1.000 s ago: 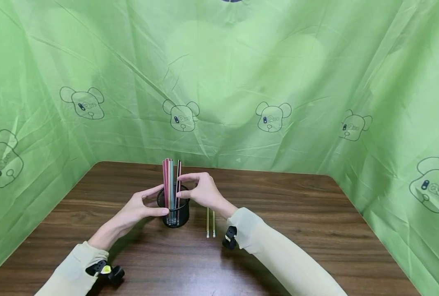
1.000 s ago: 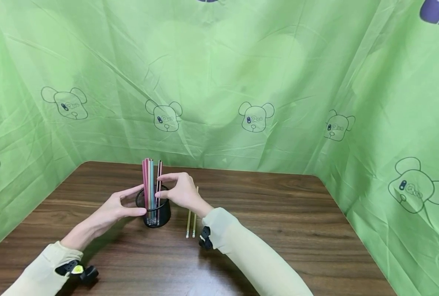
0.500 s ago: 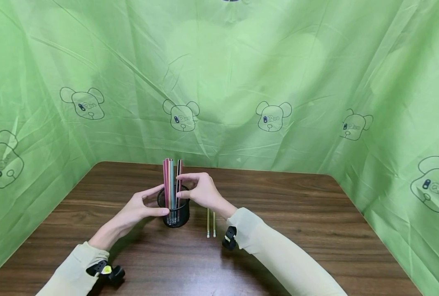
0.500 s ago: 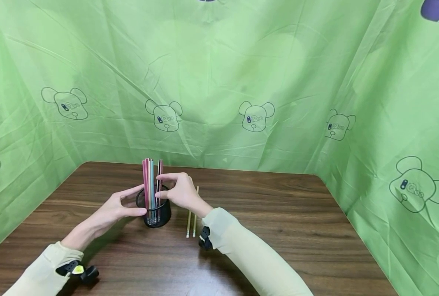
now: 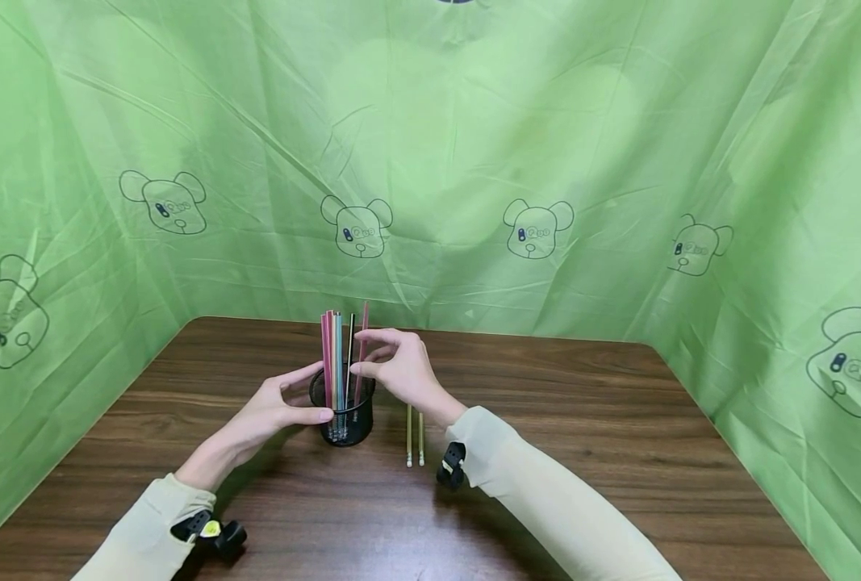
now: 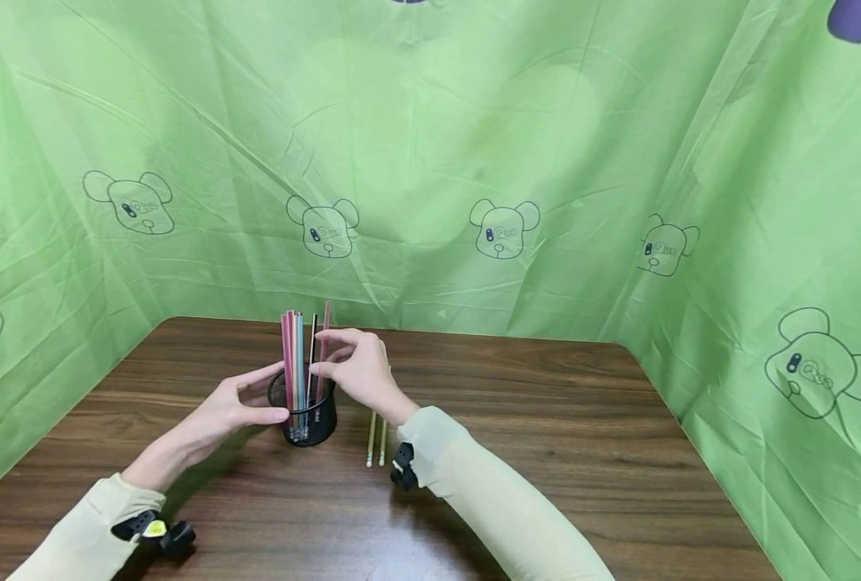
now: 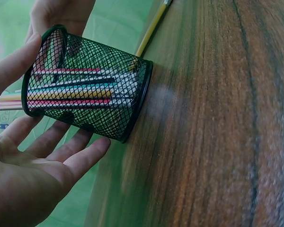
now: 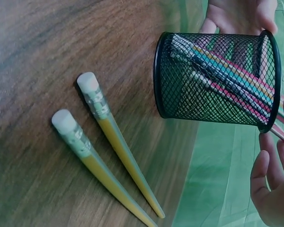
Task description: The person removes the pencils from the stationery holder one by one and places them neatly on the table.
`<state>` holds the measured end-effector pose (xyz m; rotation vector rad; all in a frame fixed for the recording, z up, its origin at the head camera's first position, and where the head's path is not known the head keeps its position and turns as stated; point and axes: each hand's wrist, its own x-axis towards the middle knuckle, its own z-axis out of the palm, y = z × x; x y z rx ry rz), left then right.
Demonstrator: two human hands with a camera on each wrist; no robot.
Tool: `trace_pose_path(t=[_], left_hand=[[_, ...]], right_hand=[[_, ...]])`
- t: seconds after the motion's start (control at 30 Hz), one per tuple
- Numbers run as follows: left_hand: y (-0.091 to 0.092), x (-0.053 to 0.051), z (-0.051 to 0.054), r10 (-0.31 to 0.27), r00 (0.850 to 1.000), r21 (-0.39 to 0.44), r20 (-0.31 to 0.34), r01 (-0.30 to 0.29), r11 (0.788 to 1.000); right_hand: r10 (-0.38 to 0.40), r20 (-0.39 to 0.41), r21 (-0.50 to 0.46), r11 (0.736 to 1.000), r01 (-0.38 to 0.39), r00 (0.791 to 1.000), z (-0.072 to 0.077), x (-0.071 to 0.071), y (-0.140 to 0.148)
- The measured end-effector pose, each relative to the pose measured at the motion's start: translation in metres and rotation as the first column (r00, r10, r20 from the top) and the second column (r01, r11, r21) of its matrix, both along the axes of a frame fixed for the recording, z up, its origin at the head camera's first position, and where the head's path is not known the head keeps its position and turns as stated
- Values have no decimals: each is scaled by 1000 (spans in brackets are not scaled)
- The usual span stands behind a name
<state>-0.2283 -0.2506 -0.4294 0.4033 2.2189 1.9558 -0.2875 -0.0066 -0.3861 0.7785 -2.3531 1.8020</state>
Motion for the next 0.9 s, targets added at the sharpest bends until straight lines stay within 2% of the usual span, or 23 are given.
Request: trace_pose_path(t=[0.17,0.57,0.9], left_hand=[[0,0,0,-1,1000,-3,-5,1,1000],[0,-1,-1,4,1000,-3,-6,-4,1000],[0,0,0,6,1000,-7,-1,-6,1000]], right_hand=[[-5,9,-52,999,5,1000,3,0,3],[-16,63,-106,994,23,998,4,-5,7],[24,115,-194,981,-2,993,8,-7,6]])
